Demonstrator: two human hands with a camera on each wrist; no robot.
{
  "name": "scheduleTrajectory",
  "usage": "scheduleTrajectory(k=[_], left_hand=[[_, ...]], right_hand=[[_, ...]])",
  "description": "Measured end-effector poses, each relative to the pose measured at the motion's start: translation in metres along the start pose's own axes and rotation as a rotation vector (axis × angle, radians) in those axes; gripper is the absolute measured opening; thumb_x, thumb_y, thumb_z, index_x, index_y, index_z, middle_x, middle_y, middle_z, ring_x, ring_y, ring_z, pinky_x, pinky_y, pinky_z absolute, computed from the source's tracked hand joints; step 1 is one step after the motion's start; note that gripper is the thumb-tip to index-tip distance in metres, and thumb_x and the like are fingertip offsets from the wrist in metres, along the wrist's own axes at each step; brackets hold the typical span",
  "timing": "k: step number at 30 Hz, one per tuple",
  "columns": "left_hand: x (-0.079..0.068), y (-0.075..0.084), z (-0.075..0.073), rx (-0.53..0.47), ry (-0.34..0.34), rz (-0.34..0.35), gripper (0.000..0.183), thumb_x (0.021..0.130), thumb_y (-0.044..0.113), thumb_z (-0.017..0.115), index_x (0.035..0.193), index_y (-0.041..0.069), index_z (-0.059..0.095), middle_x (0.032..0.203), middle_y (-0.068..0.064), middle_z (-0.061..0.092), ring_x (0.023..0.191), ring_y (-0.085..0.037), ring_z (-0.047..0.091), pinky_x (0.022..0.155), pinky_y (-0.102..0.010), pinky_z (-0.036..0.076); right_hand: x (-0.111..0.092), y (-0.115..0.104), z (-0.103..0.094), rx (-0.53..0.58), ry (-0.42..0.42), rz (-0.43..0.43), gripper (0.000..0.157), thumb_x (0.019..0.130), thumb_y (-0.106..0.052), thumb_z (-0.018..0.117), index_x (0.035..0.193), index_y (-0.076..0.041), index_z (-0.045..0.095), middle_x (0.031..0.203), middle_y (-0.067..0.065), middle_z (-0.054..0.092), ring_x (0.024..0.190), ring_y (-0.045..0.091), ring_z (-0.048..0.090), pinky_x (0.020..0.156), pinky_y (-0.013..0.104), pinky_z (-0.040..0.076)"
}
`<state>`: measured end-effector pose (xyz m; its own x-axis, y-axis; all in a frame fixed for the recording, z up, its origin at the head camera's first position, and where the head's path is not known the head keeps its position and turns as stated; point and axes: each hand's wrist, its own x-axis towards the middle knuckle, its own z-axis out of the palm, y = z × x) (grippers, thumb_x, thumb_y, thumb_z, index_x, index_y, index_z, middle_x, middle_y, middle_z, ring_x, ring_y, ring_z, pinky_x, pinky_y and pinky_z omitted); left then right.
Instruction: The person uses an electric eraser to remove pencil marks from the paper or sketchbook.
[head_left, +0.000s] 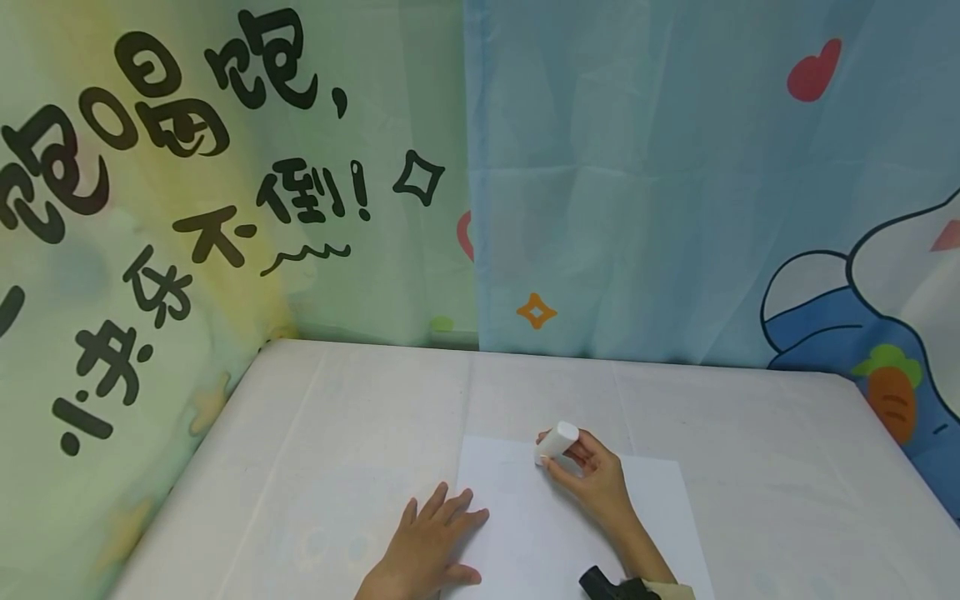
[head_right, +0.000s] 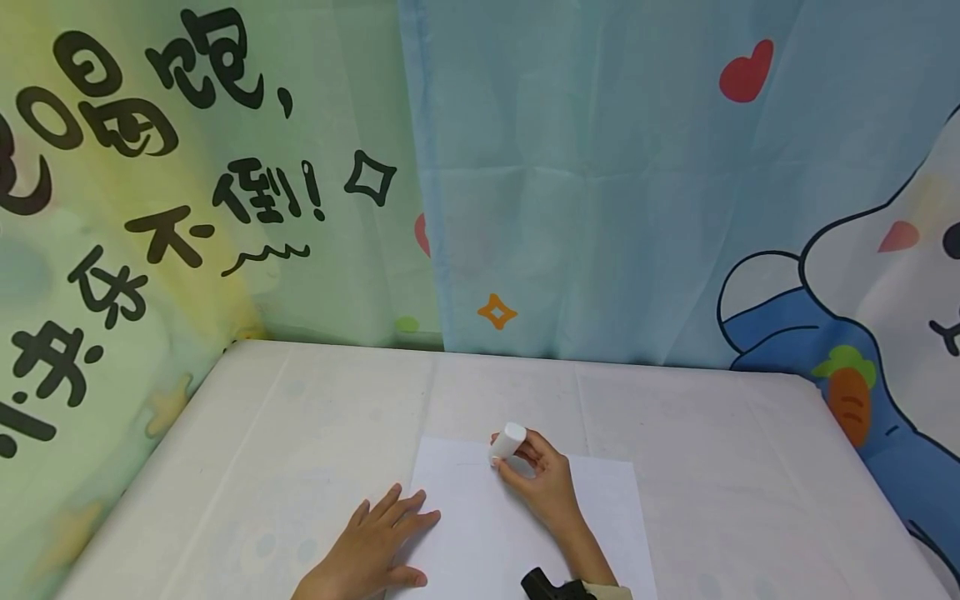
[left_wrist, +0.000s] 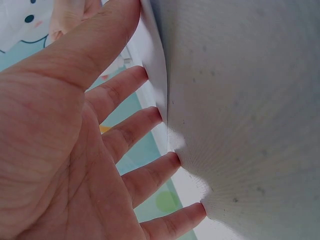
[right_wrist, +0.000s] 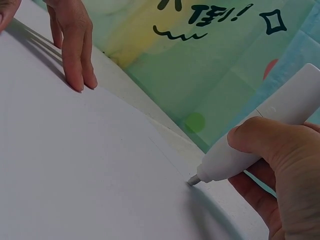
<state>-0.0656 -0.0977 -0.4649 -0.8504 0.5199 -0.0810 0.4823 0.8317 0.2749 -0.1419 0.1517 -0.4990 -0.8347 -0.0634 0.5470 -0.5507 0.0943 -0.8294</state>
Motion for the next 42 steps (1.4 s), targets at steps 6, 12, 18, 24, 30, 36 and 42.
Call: scheduleTrajectory(k=[6, 12, 18, 24, 30, 36, 42], left_hand=[[0.0001, -0.0007, 0.0012, 0.001, 0.01, 0.005, 0.07, 0.078, 0.054, 0.068, 0.138, 0.021, 0.052, 0.147, -0.006, 0.048, 0.137, -0.039, 0.04, 0.098, -0.066, 0.041], [0.0005, -0.001, 0.0021, 0.012, 0.011, 0.004, 0.071, 0.078, 0.055, 0.068, 0.139, 0.022, 0.052, 0.147, -0.005, 0.048, 0.137, -0.038, 0.04, 0.098, -0.066, 0.041], [0.0003, -0.0006, 0.0017, 0.024, 0.013, 0.001, 0.07, 0.078, 0.054, 0.068, 0.139, 0.023, 0.052, 0.147, -0.004, 0.048, 0.137, -0.037, 0.04, 0.098, -0.065, 0.041], [-0.0004, 0.0005, 0.0005, 0.016, 0.012, 0.001, 0.07, 0.078, 0.052, 0.07, 0.139, 0.022, 0.052, 0.147, -0.005, 0.048, 0.137, -0.038, 0.04, 0.098, -0.065, 0.041], [-0.0001, 0.0005, 0.0007, 0.014, 0.007, -0.002, 0.07, 0.078, 0.053, 0.069, 0.139, 0.022, 0.052, 0.147, -0.005, 0.048, 0.137, -0.038, 0.04, 0.099, -0.065, 0.04], [0.0002, 0.0004, 0.0015, 0.013, -0.009, -0.01, 0.07, 0.079, 0.053, 0.068, 0.139, 0.022, 0.051, 0.148, -0.005, 0.048, 0.138, -0.038, 0.04, 0.099, -0.065, 0.04], [0.0, 0.0005, 0.0005, 0.012, -0.005, -0.009, 0.07, 0.078, 0.053, 0.069, 0.139, 0.022, 0.052, 0.147, -0.006, 0.048, 0.137, -0.038, 0.04, 0.099, -0.065, 0.04]], right_hand=[[-0.0009, -0.0001, -0.0003, -0.003, 0.005, -0.002, 0.042, 0.07, 0.024, 0.071, 0.109, 0.015, 0.059, 0.104, 0.006, 0.073, 0.101, -0.004, 0.065, 0.088, 0.013, 0.049], [-0.0007, 0.0, -0.0005, -0.015, 0.015, -0.007, 0.042, 0.069, 0.024, 0.071, 0.109, 0.014, 0.059, 0.104, 0.005, 0.072, 0.1, -0.004, 0.065, 0.088, 0.013, 0.049], [-0.0004, -0.0008, -0.0009, -0.026, 0.019, -0.018, 0.042, 0.069, 0.024, 0.071, 0.109, 0.013, 0.06, 0.105, 0.001, 0.072, 0.1, -0.005, 0.064, 0.089, 0.012, 0.048], [0.0001, -0.0022, -0.0008, -0.014, 0.018, -0.019, 0.043, 0.069, 0.025, 0.071, 0.108, 0.014, 0.06, 0.105, -0.003, 0.071, 0.1, -0.005, 0.064, 0.089, 0.012, 0.048], [-0.0005, -0.0011, -0.0009, -0.02, 0.021, -0.012, 0.043, 0.069, 0.024, 0.072, 0.109, 0.014, 0.06, 0.104, 0.005, 0.072, 0.1, -0.004, 0.064, 0.089, 0.012, 0.049], [-0.001, 0.001, -0.0013, -0.001, 0.007, -0.011, 0.044, 0.069, 0.025, 0.071, 0.11, 0.015, 0.06, 0.105, 0.006, 0.072, 0.101, -0.003, 0.064, 0.089, 0.014, 0.049], [-0.0009, 0.001, -0.001, 0.006, 0.006, -0.012, 0.043, 0.069, 0.025, 0.071, 0.109, 0.015, 0.059, 0.105, 0.003, 0.072, 0.101, -0.002, 0.065, 0.089, 0.014, 0.049]])
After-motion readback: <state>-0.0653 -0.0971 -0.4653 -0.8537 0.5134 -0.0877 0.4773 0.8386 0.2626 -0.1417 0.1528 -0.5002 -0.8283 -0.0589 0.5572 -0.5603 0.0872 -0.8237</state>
